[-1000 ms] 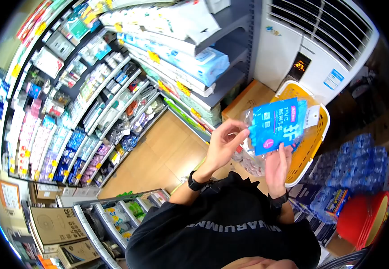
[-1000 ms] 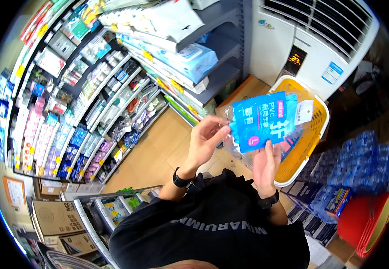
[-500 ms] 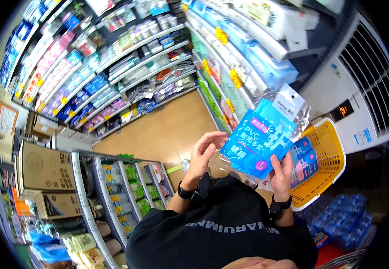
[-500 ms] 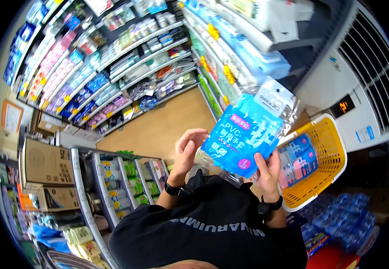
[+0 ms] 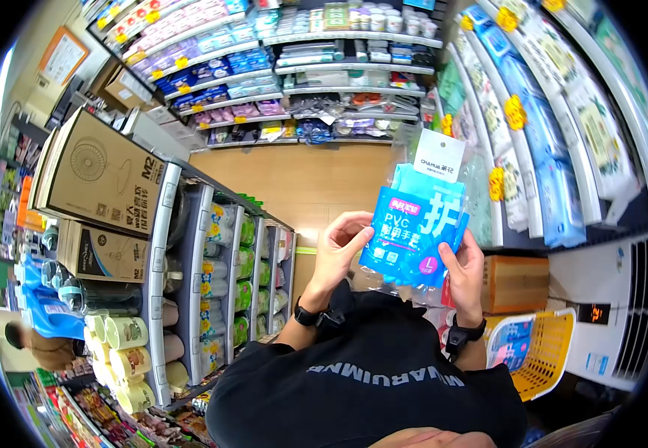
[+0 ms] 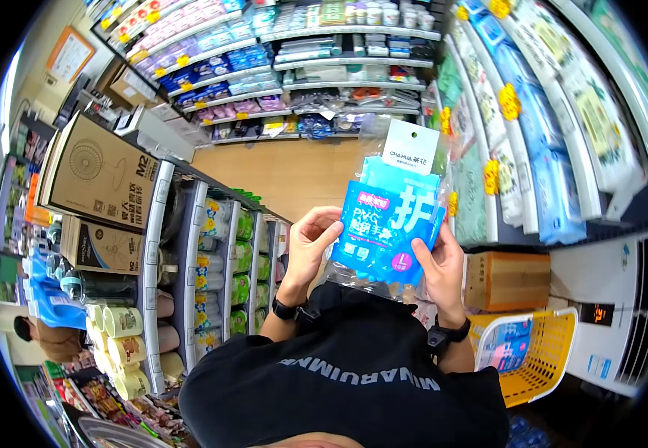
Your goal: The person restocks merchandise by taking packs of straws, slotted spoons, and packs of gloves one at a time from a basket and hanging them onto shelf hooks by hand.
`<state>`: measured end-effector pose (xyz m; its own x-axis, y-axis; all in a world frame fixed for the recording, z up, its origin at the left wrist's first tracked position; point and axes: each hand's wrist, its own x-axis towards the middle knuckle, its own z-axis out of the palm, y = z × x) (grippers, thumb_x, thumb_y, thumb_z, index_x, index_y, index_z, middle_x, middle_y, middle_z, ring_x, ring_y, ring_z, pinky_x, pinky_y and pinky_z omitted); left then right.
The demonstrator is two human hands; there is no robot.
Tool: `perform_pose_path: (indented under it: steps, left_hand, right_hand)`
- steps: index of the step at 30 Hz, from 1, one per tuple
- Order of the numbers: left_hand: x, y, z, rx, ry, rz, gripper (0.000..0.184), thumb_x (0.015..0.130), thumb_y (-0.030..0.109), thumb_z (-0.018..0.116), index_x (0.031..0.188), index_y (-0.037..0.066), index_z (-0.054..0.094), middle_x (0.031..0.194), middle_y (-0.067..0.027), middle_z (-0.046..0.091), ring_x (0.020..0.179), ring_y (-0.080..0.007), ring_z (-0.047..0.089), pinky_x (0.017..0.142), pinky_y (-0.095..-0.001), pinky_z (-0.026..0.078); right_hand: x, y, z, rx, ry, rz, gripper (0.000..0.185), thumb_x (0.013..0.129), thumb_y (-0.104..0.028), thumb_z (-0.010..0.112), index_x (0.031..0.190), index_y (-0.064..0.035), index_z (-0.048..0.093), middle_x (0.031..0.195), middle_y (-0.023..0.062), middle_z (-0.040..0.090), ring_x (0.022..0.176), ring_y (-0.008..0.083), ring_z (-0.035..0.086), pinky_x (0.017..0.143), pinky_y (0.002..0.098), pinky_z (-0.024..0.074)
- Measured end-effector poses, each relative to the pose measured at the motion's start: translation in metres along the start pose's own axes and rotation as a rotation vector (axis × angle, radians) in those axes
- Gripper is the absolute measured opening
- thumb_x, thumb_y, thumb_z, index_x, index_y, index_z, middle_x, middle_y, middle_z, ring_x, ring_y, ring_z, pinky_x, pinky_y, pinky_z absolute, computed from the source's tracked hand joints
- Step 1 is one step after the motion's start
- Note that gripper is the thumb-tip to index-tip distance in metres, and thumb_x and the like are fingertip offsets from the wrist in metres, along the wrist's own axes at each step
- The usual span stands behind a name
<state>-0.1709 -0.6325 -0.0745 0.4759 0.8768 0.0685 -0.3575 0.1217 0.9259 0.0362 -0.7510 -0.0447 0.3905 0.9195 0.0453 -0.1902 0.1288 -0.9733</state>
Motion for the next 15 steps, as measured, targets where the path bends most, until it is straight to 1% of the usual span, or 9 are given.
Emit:
perform_pose_path:
  steps: [1,3,4,5,7,8,15]
  left_hand:
    - [0.004,0.002,-0.007,0.001,0.019,0.006,0.025,0.096,0.004,0.067,0.12,-0.001,0.064,0.1,-0.0059,0.073,0.091,-0.0085,0.066,0.082,-0.0259,0.054]
    - [0.017,0.008,-0.024,0.008,0.055,0.04,0.024,0.095,0.001,0.067,0.119,-0.002,0.064,0.098,-0.0063,0.073,0.087,-0.0091,0.067,0.078,-0.0253,0.055]
    - [0.023,0.01,-0.033,0.007,0.066,0.048,0.024,0.095,0.001,0.067,0.119,-0.002,0.064,0.098,-0.0063,0.073,0.087,-0.0091,0.067,0.078,-0.0253,0.055]
    - [0.03,0.012,-0.042,0.006,0.084,0.054,0.024,0.095,0.001,0.067,0.119,-0.002,0.064,0.098,-0.0066,0.073,0.087,-0.0094,0.067,0.077,-0.0252,0.055]
    - [0.048,0.017,-0.059,0.002,0.111,0.066,0.024,0.095,0.001,0.067,0.119,-0.002,0.064,0.098,-0.0068,0.073,0.087,-0.0097,0.067,0.076,-0.0251,0.055]
    - [0.055,0.019,-0.067,0.005,0.126,0.065,0.024,0.095,0.001,0.067,0.118,-0.002,0.064,0.099,-0.0069,0.073,0.087,-0.0098,0.067,0.077,-0.0251,0.055]
    - [0.108,0.038,-0.127,0.015,0.18,0.021,0.023,0.095,0.002,0.067,0.117,-0.002,0.065,0.101,-0.0069,0.072,0.09,-0.0094,0.067,0.081,-0.0253,0.054]
  right_hand:
    - [0.012,0.004,0.007,0.001,-0.019,0.006,0.037,0.097,-0.002,0.062,0.132,0.0024,0.052,0.118,0.009,0.065,0.109,0.0132,0.059,0.098,0.0299,0.046]
    - [0.037,0.012,0.023,-0.019,0.0,-0.045,0.039,0.097,-0.001,0.063,0.134,0.003,0.051,0.118,0.0099,0.065,0.112,0.0142,0.059,0.099,0.0301,0.0458]
    - [0.05,0.015,0.029,-0.053,-0.036,-0.054,0.047,0.095,0.0,0.064,0.138,0.003,0.045,0.124,0.0123,0.062,0.116,0.0166,0.058,0.1,0.0314,0.0458]
    - [0.062,0.015,0.038,-0.054,-0.049,-0.055,0.047,0.095,0.0,0.064,0.138,0.003,0.045,0.124,0.0123,0.062,0.116,0.0166,0.058,0.1,0.0314,0.0458]
    - [0.084,0.013,0.062,-0.042,-0.006,-0.104,0.055,0.093,0.001,0.066,0.141,0.0023,0.039,0.131,0.0149,0.058,0.119,0.0187,0.057,0.102,0.0333,0.0457]
    - [0.095,0.018,0.064,-0.048,-0.035,-0.094,0.06,0.092,0.002,0.066,0.144,0.0018,0.035,0.135,0.0168,0.054,0.122,0.0206,0.056,0.104,0.0344,0.0456]
    - [0.153,0.035,0.114,-0.047,-0.056,-0.064,0.058,0.091,0.003,0.066,0.142,0.0021,0.038,0.132,0.0167,0.056,0.119,0.0191,0.057,0.103,0.0328,0.0455]
